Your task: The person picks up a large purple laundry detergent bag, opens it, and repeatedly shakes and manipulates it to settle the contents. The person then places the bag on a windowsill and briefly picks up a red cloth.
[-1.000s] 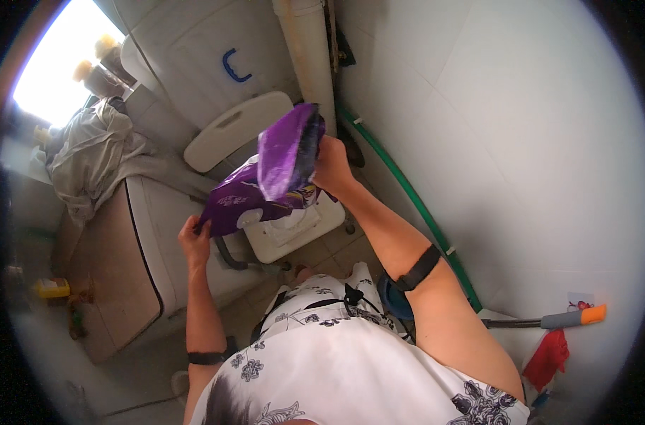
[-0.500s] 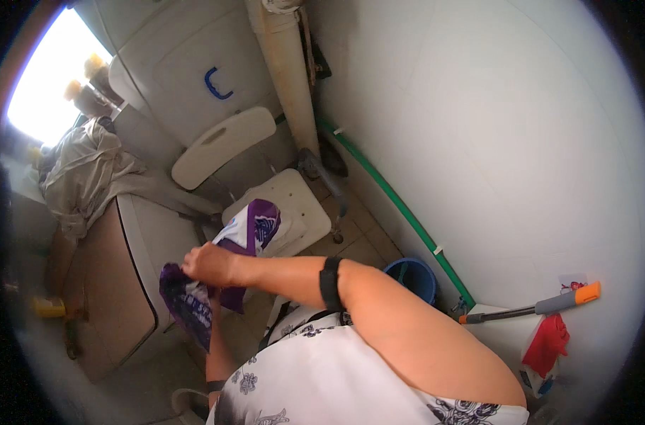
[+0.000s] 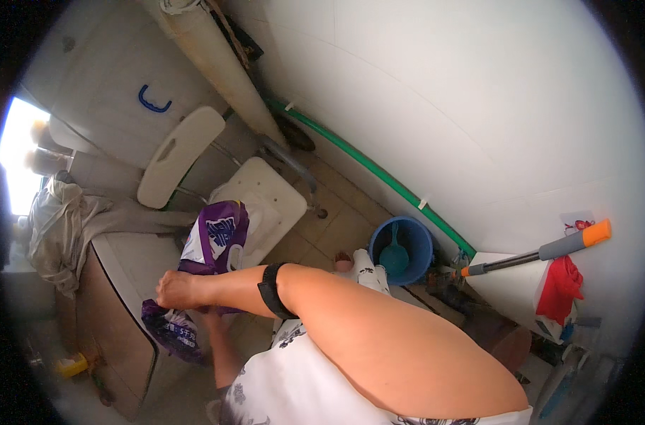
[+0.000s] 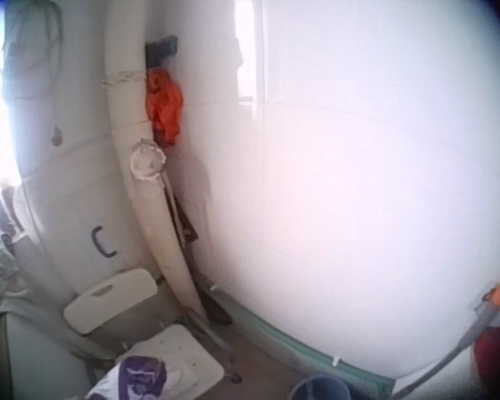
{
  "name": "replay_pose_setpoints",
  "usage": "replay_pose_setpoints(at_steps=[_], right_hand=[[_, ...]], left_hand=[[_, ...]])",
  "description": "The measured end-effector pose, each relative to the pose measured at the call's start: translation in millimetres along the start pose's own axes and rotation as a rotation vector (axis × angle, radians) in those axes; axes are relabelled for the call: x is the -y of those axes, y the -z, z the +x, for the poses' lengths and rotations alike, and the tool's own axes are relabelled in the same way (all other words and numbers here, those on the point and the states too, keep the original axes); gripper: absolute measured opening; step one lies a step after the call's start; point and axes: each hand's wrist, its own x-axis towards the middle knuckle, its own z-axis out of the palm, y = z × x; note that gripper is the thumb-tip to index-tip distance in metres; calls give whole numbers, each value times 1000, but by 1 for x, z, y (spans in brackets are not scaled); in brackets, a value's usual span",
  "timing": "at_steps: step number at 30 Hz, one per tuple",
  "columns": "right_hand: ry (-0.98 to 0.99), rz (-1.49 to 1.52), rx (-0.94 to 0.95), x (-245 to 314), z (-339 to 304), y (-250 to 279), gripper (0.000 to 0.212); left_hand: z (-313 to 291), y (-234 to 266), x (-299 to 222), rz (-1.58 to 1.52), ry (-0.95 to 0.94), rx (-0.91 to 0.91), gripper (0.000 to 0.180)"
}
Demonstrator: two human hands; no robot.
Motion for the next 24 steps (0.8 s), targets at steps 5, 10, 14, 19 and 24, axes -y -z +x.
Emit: replay_pose_setpoints(at_steps=[5,10,14,19,24], right_hand=[[-54,-7,15,1,2,2,7],[-76,23,41,0,3,5,8],[-61,112,4,-8,-5,14,11],[-52,119,-87,-11,-10,24,12],[-97,141,-168,-9,-5,29,8]], left_hand=[[11,15,10,66,-59,127,50],[26,22,28,-105,-43,117,43],[21,16,-6,-96,11,122,37],[17,5,-46,-12,145,102,35],[32,8,-24,-110,151,116,37]])
